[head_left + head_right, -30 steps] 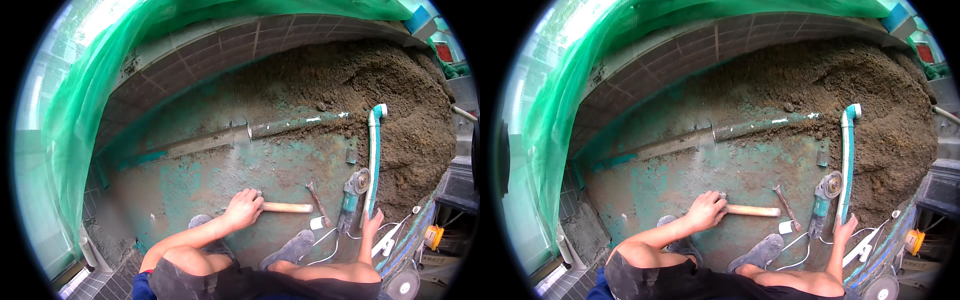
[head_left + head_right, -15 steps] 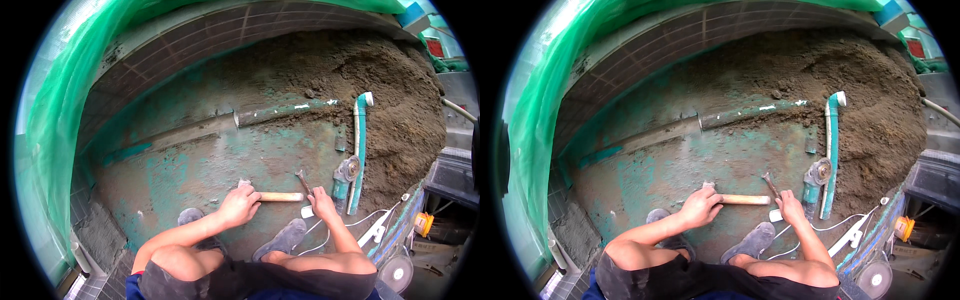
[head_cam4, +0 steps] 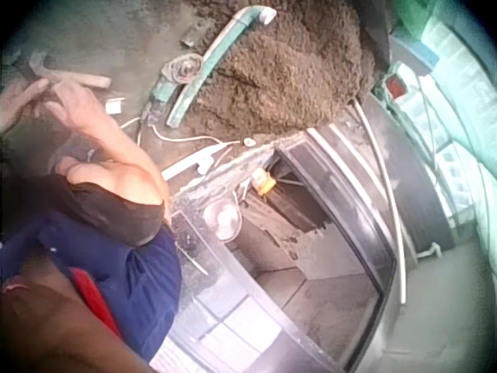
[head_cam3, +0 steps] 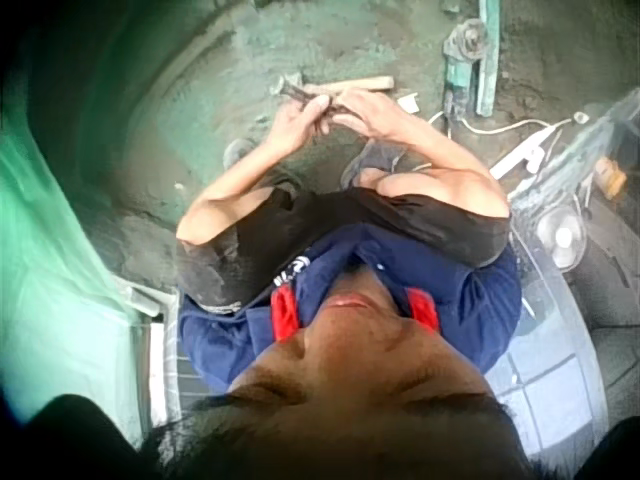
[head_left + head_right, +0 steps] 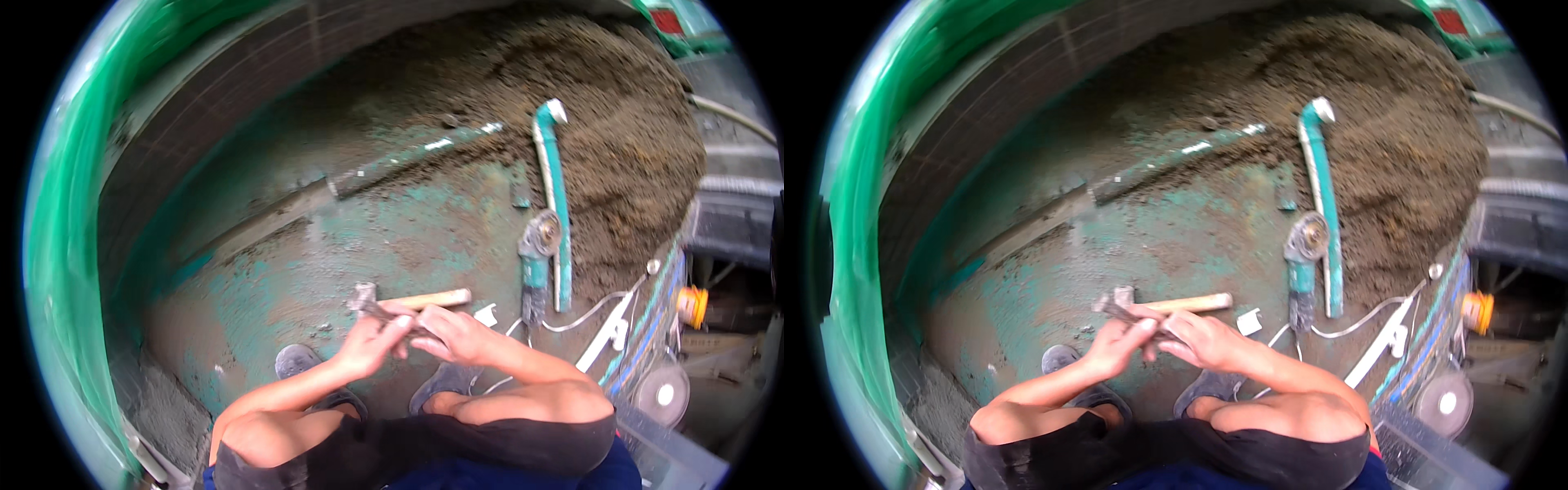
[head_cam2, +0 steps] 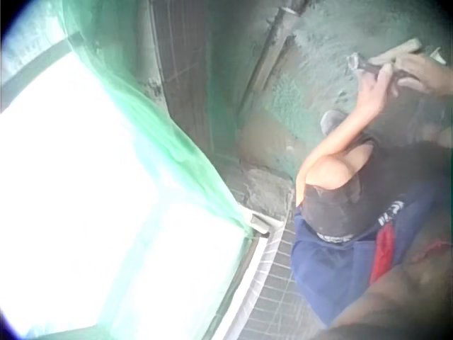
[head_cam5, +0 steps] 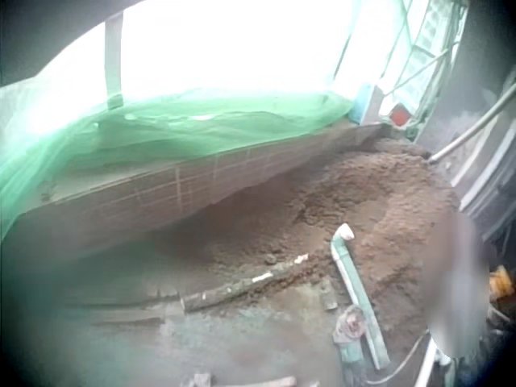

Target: The person cuts a section of green PVC pipe using an angle grinder, removes the damaged portion with a hammer and chisel, and fits a replacement pipe segment into the gap.

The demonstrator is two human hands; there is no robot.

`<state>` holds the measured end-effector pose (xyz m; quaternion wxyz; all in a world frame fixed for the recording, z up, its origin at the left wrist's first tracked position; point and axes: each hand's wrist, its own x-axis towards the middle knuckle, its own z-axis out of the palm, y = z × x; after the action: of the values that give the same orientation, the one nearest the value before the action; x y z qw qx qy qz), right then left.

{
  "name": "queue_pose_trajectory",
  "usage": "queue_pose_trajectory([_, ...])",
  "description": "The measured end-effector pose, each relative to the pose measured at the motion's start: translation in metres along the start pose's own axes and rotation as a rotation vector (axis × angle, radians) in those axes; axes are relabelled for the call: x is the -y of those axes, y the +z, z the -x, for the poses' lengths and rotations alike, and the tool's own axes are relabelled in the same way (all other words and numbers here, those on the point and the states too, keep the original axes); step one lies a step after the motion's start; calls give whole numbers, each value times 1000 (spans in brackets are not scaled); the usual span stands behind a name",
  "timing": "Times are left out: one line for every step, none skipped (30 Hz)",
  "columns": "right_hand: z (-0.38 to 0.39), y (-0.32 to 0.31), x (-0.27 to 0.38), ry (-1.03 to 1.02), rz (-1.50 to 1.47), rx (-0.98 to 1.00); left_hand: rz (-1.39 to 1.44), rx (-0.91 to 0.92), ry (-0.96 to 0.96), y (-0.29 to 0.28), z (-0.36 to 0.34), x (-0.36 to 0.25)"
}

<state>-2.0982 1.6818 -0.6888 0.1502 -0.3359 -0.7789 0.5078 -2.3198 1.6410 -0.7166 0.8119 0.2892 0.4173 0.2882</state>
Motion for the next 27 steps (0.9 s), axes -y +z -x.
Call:
queue_pose_trajectory([-4, -3, -3, -7, -59, -16, -32, -48, 51, -5, 7, -10])
queue_pose_trajectory([7, -25, 0, 130, 9, -92, -53, -57, 109, -7, 4, -17])
queue_pose_trajectory([15, -38, -2, 236, 37, -152, -93, -68, 148, -14, 10, -28])
queue_pose_trajectory([26, -41, -12, 339, 84, -265, -77, -88, 228, -20, 18, -40])
queue_pose_trajectory([43, -44, -29, 439, 185, -313, -120, -128, 287, -25, 28, -56])
queue_pose_trajectory([48, -36, -52, 534, 271, -287, -146, -198, 339, -38, 43, -66])
queue_pose_trajectory([80, -44, -64, 719, 396, -238, -147, -213, 400, -42, 40, -75])
queue_pose_trajectory([100, -39, -81, 804, 402, -207, -171, -250, 432, -48, 43, -83])
queue_pose_trajectory([120, -42, -84, 905, 431, -185, -184, -276, 461, -49, 42, -92])
queue_pose_trajectory([139, -40, -86, 1009, 435, -167, -190, -301, 489, -51, 40, -97])
queue_pose_trajectory([157, -34, -87, 1104, 431, -153, -206, -337, 501, -50, 39, -102])
queue_pose_trajectory([169, -31, -86, 1191, 433, -139, -233, -364, 509, -52, 37, -104])
queue_pose_trajectory([182, -23, -84, 1215, 418, -191, -259, -386, 515, -52, 35, -103])
queue_pose_trajectory([191, -15, -82, 1214, 346, -294, -302, -385, 527, -53, 30, -101])
queue_pose_trajectory([194, -10, -76, 1211, 281, -400, -335, -375, 532, -52, 27, -101])
queue_pose_trajectory([196, -9, -72, 1214, 276, -425, -344, -413, 530, -49, 25, -98])
queue_pose_trajectory([189, -4, -70, 1202, 267, -446, -359, -463, 530, -52, 29, -94])
queue_pose_trajectory([187, -1, -71, 1167, 254, -482, -373, -462, 523, -55, 30, -91])
queue_pose_trajectory([184, 1, -70, 1069, 256, -539, -387, -466, 517, -58, 32, -87])
queue_pose_trajectory([171, 5, -69, 872, 287, -613, -406, -485, 517, -63, 35, -87])
queue_pose_trajectory([145, 7, -59, 756, 296, -626, -436, -495, 515, -66, 40, -88])
queue_pose_trajectory([119, 5, -51, 608, 345, -579, -468, -491, 471, -63, 39, -90])
queue_pose_trajectory([105, 0, -39, 486, 409, -542, -484, -459, 421, -56, 29, -93])
queue_pose_trajectory([95, 2, -41, 403, 474, -485, -543, -434, 410, -43, 17, -97])
queue_pose_trajectory([79, 4, -46, 302, 534, -425, -634, -410, 426, -35, 8, -98])
queue_pose_trajectory([64, 8, -51, 194, 599, -367, -740, -343, 480, -33, -4, -100])
queue_pose_trajectory([48, 17, -58, 184, 603, -300, -846, -288, 604, -34, -13, -101])
